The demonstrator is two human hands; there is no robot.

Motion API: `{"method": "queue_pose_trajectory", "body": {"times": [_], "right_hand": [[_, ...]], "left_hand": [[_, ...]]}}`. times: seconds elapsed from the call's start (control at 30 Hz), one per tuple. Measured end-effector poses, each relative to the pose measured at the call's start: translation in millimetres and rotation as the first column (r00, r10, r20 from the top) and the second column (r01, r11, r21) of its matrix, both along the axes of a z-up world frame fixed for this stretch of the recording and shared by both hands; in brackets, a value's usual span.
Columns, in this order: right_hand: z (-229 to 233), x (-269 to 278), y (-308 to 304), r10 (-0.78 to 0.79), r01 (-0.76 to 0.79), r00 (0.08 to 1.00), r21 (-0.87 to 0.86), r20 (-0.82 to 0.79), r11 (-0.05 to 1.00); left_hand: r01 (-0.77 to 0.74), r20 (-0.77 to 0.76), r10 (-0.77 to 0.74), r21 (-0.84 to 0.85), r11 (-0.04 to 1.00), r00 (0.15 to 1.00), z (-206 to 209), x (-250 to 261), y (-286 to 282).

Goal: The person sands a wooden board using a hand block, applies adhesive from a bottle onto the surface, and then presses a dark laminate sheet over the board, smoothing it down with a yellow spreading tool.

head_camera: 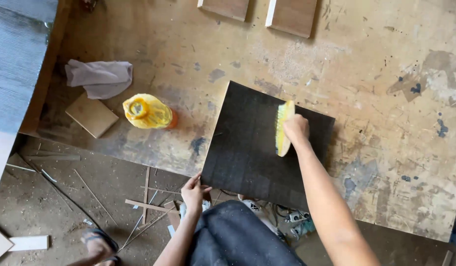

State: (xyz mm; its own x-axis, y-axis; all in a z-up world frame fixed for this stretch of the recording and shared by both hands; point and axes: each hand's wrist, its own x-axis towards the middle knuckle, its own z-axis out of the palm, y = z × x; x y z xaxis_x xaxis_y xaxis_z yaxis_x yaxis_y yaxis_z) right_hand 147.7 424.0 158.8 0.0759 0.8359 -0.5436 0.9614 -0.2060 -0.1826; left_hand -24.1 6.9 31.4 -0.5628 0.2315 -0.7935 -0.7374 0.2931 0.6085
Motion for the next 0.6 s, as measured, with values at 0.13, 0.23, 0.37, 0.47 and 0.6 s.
{"method": "queue_pose_trajectory", "body": {"times": [0.13,0.23,0.37,0.47,0.6], "right_hand": [[-59.3,32.3,21.2,-0.103,0.1,0.984,0.033,0.148,0.994],[-43.4,-15.4,8.9,-0.149,0.153,0.967,-0.007,0.205,0.988],[-28.5,-88.9,-8.2,-0.203,0.212,0.966,-0.039,0.16,0.977],[-32.9,-126.3,-8.0,-0.185,0.192,0.975,-0.042,0.122,0.981],[-26.1,-173.7,-13.7,-0.154,0.157,0.986,-0.056,0.057,0.986]], "left_hand": [[0.018,-0.008,-0.018,0.07,0.997,1.0,11.5,-1.5,-0.9],[0.143,-0.021,-0.143,0.021,0.989,0.989,14.3,-12.0,-1.1],[0.222,0.014,-0.222,0.004,0.975,0.975,13.2,-15.9,-3.8],[0.242,-0.01,-0.242,0.042,0.969,0.97,2.1,-13.3,-9.9],[0.247,0.004,-0.247,0.035,0.968,0.969,15.0,-18.2,-5.6]]}}
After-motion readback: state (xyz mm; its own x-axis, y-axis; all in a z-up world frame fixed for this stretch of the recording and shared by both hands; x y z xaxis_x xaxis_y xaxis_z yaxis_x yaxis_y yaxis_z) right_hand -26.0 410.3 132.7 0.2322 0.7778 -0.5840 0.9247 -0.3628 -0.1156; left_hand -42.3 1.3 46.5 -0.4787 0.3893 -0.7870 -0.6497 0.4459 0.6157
